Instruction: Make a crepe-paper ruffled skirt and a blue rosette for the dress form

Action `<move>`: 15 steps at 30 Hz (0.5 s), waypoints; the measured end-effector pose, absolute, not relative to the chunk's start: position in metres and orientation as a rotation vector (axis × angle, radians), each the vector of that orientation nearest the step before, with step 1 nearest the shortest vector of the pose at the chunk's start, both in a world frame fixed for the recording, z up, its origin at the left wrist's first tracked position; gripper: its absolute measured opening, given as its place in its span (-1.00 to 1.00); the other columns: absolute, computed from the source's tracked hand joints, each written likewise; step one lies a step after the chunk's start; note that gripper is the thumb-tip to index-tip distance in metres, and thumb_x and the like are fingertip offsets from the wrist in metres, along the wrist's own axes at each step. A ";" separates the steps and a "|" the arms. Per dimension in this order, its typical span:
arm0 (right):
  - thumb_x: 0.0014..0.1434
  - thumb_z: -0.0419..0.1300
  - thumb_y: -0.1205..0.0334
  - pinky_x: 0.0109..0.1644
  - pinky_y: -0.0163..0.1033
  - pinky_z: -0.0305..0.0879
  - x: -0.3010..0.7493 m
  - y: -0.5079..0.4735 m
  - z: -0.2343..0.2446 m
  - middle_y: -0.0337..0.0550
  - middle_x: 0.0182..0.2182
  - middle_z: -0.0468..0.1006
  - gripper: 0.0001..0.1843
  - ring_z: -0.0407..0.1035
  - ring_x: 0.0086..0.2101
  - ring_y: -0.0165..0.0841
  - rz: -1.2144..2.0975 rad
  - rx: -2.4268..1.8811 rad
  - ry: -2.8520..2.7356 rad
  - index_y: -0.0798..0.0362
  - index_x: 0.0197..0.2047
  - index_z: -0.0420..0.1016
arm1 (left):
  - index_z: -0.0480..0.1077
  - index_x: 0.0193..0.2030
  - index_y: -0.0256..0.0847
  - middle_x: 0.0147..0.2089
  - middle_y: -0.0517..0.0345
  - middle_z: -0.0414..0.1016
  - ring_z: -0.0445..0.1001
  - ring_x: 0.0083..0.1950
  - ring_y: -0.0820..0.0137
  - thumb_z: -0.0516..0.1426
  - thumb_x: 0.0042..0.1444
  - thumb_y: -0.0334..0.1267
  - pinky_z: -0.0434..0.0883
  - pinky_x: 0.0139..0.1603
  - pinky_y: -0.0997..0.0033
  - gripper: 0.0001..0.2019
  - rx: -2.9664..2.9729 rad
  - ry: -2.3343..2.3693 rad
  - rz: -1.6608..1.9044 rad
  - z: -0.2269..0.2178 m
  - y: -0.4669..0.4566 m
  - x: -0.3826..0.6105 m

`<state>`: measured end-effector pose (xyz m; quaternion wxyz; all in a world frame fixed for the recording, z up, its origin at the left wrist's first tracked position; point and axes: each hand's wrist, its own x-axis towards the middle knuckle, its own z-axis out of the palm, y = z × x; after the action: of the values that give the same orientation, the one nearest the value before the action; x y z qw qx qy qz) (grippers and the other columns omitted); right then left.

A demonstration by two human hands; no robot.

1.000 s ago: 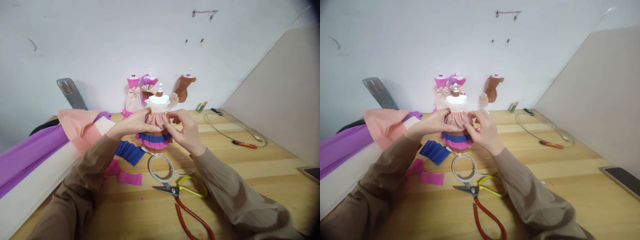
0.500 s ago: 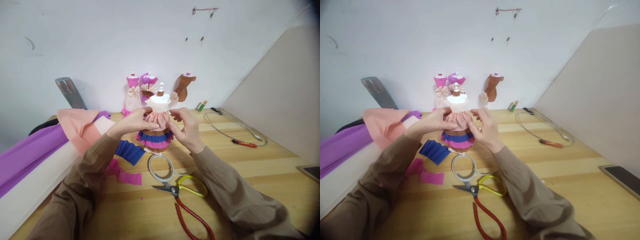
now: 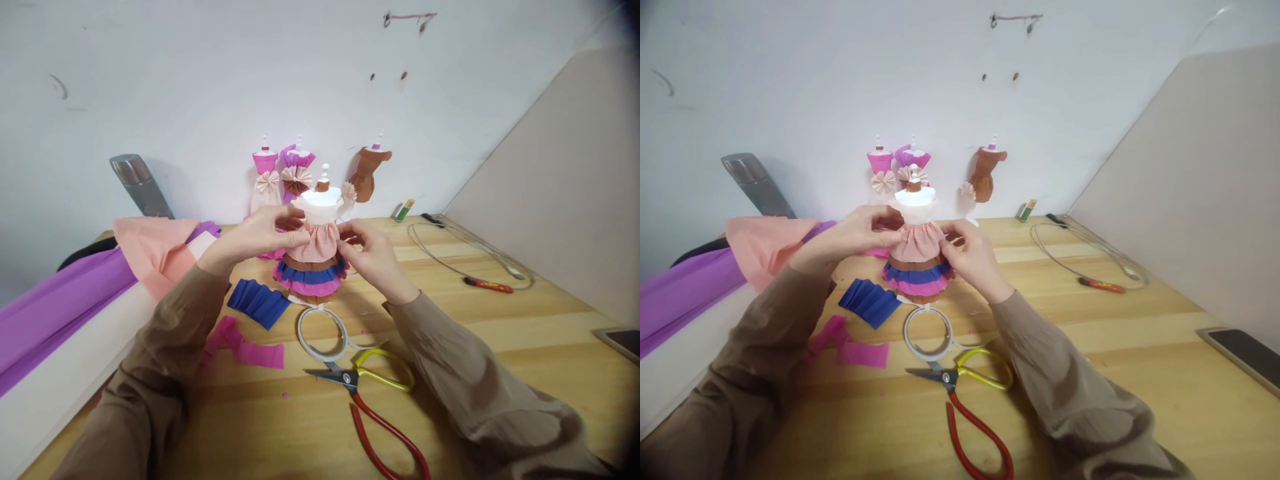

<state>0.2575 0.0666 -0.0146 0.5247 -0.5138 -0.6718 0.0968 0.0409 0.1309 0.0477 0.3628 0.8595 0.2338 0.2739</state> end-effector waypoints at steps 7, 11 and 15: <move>-0.01 0.13 0.34 -0.14 -0.08 0.44 0.270 0.069 -0.014 -0.08 -0.27 0.63 -0.75 0.51 -0.24 -0.23 0.392 -1.205 -1.528 0.08 -0.23 0.55 | 0.48 -0.08 -0.29 -0.16 -0.01 0.57 0.51 -0.14 0.23 0.28 -0.04 -0.02 0.44 -0.13 0.29 -0.55 2.313 0.628 0.560 0.045 0.129 0.045; 0.14 0.23 0.01 0.02 0.01 0.43 0.266 0.064 -0.008 -0.02 0.04 0.55 -0.59 0.47 -0.01 -0.15 0.525 -1.098 -1.606 0.00 0.01 0.50 | 0.53 -0.19 -0.23 -0.24 0.06 0.59 0.52 -0.17 0.27 0.30 -0.10 -0.07 0.41 -0.19 0.37 -0.65 2.354 0.696 0.560 0.057 0.140 0.022; 0.19 0.20 -0.12 0.16 0.05 0.36 0.254 0.068 -0.001 -0.02 0.12 0.52 -0.49 0.38 0.13 -0.13 0.515 -1.010 -1.713 -0.05 0.12 0.45 | 0.44 -0.60 -0.22 -0.67 0.26 0.27 0.26 -0.58 0.48 0.20 0.02 -0.16 0.21 -0.49 0.42 -0.75 2.282 1.084 0.805 0.066 0.149 0.001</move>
<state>0.2535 0.0682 -0.0010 0.5171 -0.4209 -0.7137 0.2146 0.0007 0.1486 0.0656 0.2429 0.8349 0.3965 0.2944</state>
